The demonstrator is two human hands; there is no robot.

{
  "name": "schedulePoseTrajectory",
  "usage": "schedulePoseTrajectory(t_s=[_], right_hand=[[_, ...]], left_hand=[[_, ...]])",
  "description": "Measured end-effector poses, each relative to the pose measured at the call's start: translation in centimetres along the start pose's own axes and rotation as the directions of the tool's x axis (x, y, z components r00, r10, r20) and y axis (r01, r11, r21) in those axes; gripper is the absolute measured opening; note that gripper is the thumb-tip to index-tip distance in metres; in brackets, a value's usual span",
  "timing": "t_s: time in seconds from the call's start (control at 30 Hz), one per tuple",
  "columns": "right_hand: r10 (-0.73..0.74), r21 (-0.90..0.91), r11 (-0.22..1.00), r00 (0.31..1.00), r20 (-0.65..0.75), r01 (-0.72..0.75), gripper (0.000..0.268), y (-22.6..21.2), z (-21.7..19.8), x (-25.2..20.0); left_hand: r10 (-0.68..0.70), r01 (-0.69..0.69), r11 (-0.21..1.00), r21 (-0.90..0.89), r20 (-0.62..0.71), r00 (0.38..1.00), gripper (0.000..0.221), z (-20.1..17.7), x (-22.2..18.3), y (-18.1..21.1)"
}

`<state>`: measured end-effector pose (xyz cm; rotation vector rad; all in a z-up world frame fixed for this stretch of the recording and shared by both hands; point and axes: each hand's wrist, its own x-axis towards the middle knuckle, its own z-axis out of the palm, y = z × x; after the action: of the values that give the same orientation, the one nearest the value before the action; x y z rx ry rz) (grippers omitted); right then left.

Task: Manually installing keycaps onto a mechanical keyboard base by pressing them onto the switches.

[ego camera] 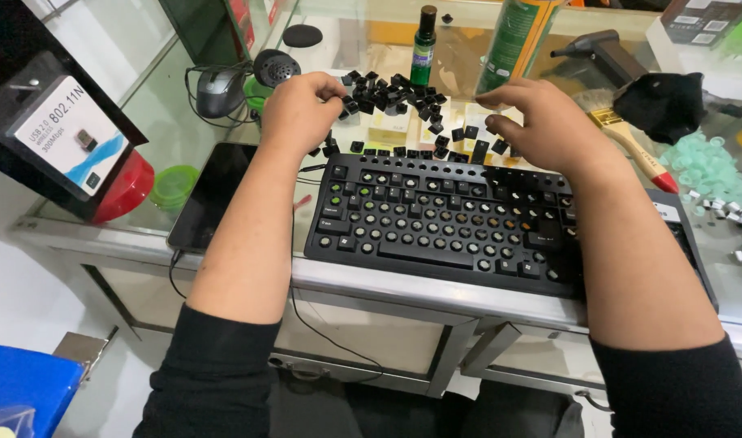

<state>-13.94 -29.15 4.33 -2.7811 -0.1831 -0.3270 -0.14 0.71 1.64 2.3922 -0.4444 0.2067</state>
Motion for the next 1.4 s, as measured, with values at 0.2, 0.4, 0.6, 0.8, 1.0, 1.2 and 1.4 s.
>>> schedulePoseTrajectory(t_s=[0.2,0.4,0.6,0.8,1.0,1.2,1.4], right_hand=[[0.019,-0.014,1.0,1.0,0.022,-0.019,0.038,0.3,-0.2,0.0],[0.002,0.125,0.992,0.998,-0.056,0.005,0.037,-0.2,-0.5,-0.5],[-0.179,0.215,0.955,0.975,-0.134,0.205,0.029,-3.4,0.2,-1.1],[-0.257,0.261,0.919,0.95,-0.177,0.297,0.026,-4.8,1.7,-0.4],[-0.264,0.274,0.912,0.948,-0.176,0.305,0.021,-5.0,2.5,-0.2],[-0.275,0.258,0.908,0.935,-0.224,0.329,0.022,-5.4,1.9,-0.4],[-0.063,0.19,0.976,0.975,-0.213,0.104,0.021,-0.8,2.1,0.6]], left_hand=[[0.092,-0.108,0.986,0.124,0.124,0.988,0.026,1.0,0.6,-0.9],[0.407,-0.304,0.831,-0.466,0.136,0.903,0.025,0.4,-0.8,1.2],[0.435,-0.217,0.753,-0.621,0.223,0.872,0.025,0.6,-3.4,4.0],[0.509,-0.243,0.699,-0.672,0.229,0.83,0.018,1.0,-3.5,4.4],[0.539,-0.263,0.693,-0.671,0.24,0.807,0.012,2.1,-3.0,3.8],[0.502,-0.264,0.735,-0.624,0.24,0.831,0.008,1.5,-3.6,4.4],[0.359,-0.34,0.911,-0.231,0.04,0.933,0.008,1.5,-1.3,1.2]])
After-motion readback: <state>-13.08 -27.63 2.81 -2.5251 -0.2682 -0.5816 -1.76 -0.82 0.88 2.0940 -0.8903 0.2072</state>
